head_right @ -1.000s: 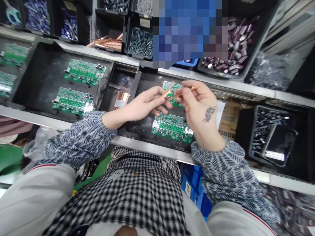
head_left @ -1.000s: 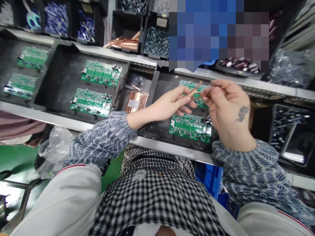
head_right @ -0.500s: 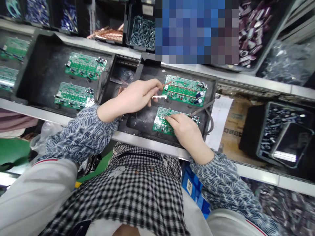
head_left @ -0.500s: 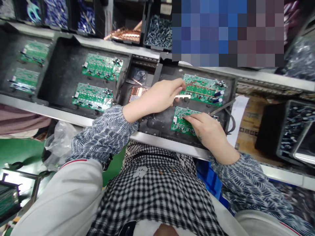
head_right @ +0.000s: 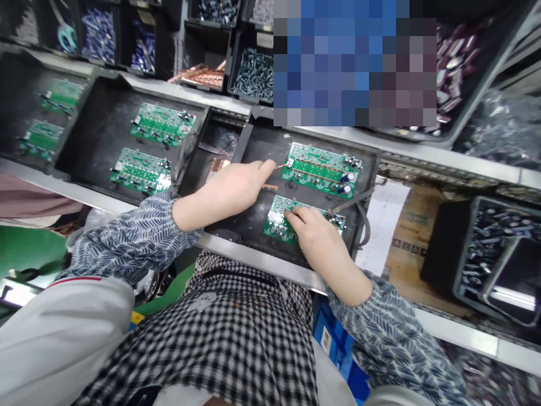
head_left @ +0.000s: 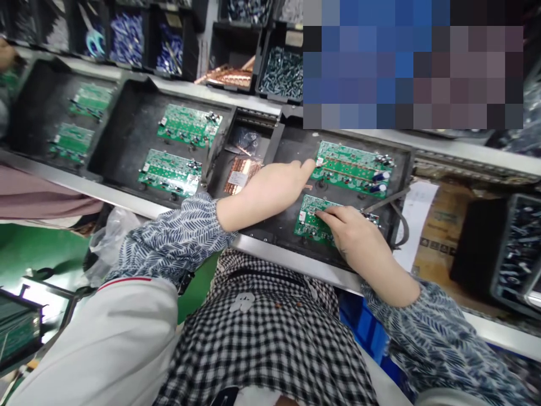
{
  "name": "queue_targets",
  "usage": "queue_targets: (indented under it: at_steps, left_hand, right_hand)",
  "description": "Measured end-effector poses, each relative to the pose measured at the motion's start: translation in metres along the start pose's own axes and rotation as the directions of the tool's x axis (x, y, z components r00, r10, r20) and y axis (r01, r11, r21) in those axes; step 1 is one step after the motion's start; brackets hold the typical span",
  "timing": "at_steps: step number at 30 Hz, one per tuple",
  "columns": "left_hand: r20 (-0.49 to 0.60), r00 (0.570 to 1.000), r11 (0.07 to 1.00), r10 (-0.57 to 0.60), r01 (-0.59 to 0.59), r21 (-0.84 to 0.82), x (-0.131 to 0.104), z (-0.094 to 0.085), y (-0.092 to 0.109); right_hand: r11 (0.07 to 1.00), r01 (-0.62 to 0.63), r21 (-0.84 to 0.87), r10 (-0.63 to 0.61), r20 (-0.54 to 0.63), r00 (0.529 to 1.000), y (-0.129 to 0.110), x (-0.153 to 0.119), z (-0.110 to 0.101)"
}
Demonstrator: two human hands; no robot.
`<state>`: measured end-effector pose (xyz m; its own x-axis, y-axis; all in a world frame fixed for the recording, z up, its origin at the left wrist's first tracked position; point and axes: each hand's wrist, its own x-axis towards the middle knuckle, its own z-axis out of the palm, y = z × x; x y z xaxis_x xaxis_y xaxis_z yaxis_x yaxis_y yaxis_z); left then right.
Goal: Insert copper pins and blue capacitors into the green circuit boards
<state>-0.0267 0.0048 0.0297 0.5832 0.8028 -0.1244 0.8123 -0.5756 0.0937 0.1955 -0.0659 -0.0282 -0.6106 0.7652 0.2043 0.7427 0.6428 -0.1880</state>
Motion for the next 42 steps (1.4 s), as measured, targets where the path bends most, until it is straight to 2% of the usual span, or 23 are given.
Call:
queue_targets:
  at_steps: [2, 5, 7, 9, 11, 13, 15, 17, 18, 19, 20, 22, 23, 25, 26, 28, 31, 33, 35, 39, 42]
  left_hand:
    - [-0.019, 0.999, 0.999, 0.036, -0.036, 0.008, -0.002, -0.001, 0.008]
    - [-0.059, 0.985, 0.986, 0.16, -0.162, -0.037, -0.004, -0.001, 0.026]
    - [-0.079, 0.97, 0.967, 0.23, -0.237, -0.098, -0.002, -0.002, 0.034]
    - [-0.063, 0.967, 0.954, 0.248, -0.255, -0.155, 0.002, -0.006, 0.029]
    - [-0.047, 0.985, 0.97, 0.165, -0.171, -0.173, 0.012, -0.012, 0.003]
    - [-0.077, 0.996, 0.989, -0.047, 0.036, -0.142, 0.027, -0.019, -0.045]
    - [-0.142, 0.944, 0.954, -0.298, 0.287, -0.09, 0.045, -0.025, -0.104]
    - [-0.162, 0.914, 0.928, -0.372, 0.363, -0.081, 0.065, -0.03, -0.158]
    - [-0.175, 0.911, 0.927, -0.374, 0.366, -0.075, 0.075, -0.031, -0.177]
    - [-0.199, 0.914, 0.936, -0.353, 0.346, -0.07, 0.086, -0.032, -0.188]
    - [-0.232, 0.918, 0.947, -0.322, 0.316, -0.064, 0.097, -0.033, -0.191]
    - [-0.277, 0.94, 0.98, -0.199, 0.195, -0.041, 0.122, -0.032, -0.174]
    - [-0.281, 0.952, 0.993, -0.12, 0.116, -0.031, 0.136, -0.031, -0.157]
    - [-0.191, 0.981, 0.999, 0.017, -0.025, -0.04, 0.167, -0.026, -0.115]
    - [-0.149, 0.989, 0.997, 0.024, -0.033, -0.063, 0.183, -0.024, -0.093]
    - [-0.029, 0.998, 0.991, -0.054, 0.05, -0.12, 0.212, -0.018, -0.057]
    - [0.071, 0.975, 0.96, -0.21, 0.219, -0.174, 0.246, -0.011, -0.027]
    - [0.098, 0.96, 0.94, -0.262, 0.277, -0.201, 0.26, -0.007, -0.021]
    - [0.076, 0.955, 0.93, -0.286, 0.295, -0.217, 0.267, -0.002, -0.023]
    - [-0.055, 0.979, 0.957, -0.197, 0.18, -0.227, 0.272, 0.005, -0.035]
    - [-0.07, 0.993, 0.966, -0.096, 0.076, -0.247, 0.275, 0.009, -0.041]
  right_hand:
    - [0.999, -0.025, 0.026, 0.028, -0.092, 0.995, -0.008, 0.008, -0.009]
    - [0.991, -0.084, 0.1, 0.104, -0.215, 0.971, -0.019, 0.022, -0.024]
    - [0.98, -0.112, 0.165, 0.147, -0.221, 0.964, -0.021, 0.027, -0.033]
    - [0.97, -0.112, 0.213, 0.152, -0.182, 0.971, -0.018, 0.026, -0.039]
    - [0.97, -0.087, 0.229, 0.124, -0.156, 0.98, -0.008, 0.018, -0.04]
    - [0.974, -0.034, 0.224, 0.071, -0.159, 0.985, 0.004, 0.003, -0.039]
    - [0.974, 0.02, 0.226, 0.015, -0.15, 0.989, 0.014, -0.015, -0.035]
    - [0.968, 0.037, 0.247, -0.009, -0.114, 0.993, 0.02, -0.031, -0.031]
    - [0.965, 0.031, 0.259, -0.008, -0.092, 0.996, 0.021, -0.037, -0.028]
    - [0.962, 0.017, 0.271, 0.002, -0.07, 0.998, 0.021, -0.042, -0.026]
    - [0.96, 0.001, 0.282, 0.013, -0.047, 0.999, 0.019, -0.045, -0.025]
    - [0.956, -0.029, 0.292, 0.031, -0.002, 1.0, 0.017, -0.048, -0.023]
    - [0.955, -0.041, 0.293, 0.037, 0.021, 0.999, 0.015, -0.048, -0.023]
    - [0.959, -0.049, 0.278, 0.035, 0.054, 0.998, 0.014, -0.046, -0.023]
    - [0.965, -0.043, 0.26, 0.028, 0.06, 0.998, 0.014, -0.046, -0.024]
    - [0.976, -0.019, 0.217, 0.008, 0.052, 0.999, 0.014, -0.044, -0.026]
    - [0.984, 0.012, 0.176, -0.016, 0.021, 1.0, 0.015, -0.043, -0.027]
    - [0.987, 0.02, 0.158, -0.023, 0.018, 1.0, 0.016, -0.042, -0.028]
    - [0.99, 0.022, 0.139, -0.027, 0.035, 0.999, 0.017, -0.042, -0.028]
    - [0.989, 0.028, 0.147, -0.038, 0.063, 0.997, 0.022, -0.042, -0.029]
    - [0.986, 0.046, 0.161, -0.055, 0.054, 0.997, 0.024, -0.042, -0.029]
